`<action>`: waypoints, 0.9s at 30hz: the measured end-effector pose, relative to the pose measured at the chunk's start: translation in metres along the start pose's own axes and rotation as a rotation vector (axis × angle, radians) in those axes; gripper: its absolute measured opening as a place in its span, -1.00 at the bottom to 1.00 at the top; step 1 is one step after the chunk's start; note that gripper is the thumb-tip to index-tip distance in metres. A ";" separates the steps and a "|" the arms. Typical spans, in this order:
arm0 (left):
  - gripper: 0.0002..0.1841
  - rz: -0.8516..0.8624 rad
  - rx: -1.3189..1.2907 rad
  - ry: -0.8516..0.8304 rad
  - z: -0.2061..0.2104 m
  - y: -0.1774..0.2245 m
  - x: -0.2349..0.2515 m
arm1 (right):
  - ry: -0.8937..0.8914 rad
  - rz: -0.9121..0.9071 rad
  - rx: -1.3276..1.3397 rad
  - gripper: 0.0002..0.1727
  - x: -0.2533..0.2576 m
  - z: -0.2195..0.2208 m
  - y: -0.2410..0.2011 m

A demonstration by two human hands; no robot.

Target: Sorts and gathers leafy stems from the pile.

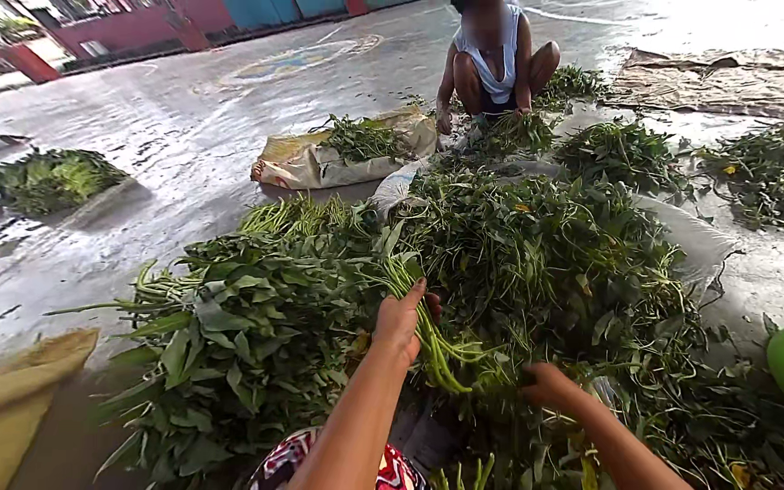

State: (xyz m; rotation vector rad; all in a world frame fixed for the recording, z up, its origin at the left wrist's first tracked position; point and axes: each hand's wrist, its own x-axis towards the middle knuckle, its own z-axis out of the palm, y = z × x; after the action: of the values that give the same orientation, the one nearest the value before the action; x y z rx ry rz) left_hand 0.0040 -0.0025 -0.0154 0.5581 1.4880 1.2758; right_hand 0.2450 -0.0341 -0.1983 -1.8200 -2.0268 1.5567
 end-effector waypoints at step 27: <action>-0.75 0.412 0.489 -0.551 0.018 -0.024 -0.017 | 0.359 -0.425 0.557 -0.70 -0.068 -0.096 -0.120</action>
State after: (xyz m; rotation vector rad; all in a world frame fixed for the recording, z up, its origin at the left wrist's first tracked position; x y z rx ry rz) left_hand 0.0323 -0.0169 -0.0283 1.4724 1.2355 0.9291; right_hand 0.2330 -0.0041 -0.0334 -1.2493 -1.4894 1.3603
